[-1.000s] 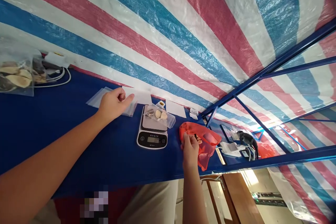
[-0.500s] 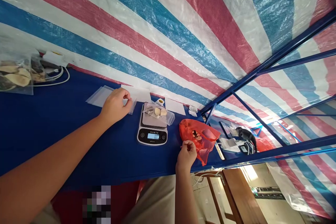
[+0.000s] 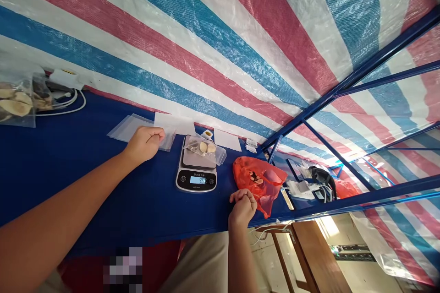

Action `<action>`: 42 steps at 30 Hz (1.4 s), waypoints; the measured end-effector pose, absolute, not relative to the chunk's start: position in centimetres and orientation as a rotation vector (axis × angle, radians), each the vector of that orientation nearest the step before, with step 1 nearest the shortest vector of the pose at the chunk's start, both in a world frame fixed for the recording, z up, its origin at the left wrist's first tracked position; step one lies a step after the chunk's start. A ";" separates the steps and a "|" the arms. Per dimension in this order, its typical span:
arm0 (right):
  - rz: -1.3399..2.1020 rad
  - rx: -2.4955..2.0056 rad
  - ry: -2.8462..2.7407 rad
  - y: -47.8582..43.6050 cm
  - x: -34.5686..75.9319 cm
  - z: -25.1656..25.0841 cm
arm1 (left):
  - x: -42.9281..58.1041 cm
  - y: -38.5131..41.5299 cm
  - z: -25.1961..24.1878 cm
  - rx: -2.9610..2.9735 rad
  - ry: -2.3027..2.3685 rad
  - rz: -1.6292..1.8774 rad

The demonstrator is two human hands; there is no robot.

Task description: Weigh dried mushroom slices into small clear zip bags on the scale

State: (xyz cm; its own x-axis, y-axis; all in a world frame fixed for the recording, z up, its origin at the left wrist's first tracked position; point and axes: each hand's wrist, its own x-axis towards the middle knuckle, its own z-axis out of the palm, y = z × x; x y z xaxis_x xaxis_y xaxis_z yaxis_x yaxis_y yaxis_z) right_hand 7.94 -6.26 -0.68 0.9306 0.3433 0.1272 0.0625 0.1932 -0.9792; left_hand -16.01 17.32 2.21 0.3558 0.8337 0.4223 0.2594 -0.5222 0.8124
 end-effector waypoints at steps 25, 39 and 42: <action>0.346 -1.600 -0.616 -0.6 7.6 3.6 | -15.8 17.6 2.4 2.137 1.086 1.214; 0.721 -1.180 -0.758 2.2 4.7 8.3 | -15.6 18.1 2.2 2.137 1.109 1.156; 0.703 -1.128 -0.797 1.5 4.5 9.8 | -15.6 18.1 2.3 2.135 1.092 1.150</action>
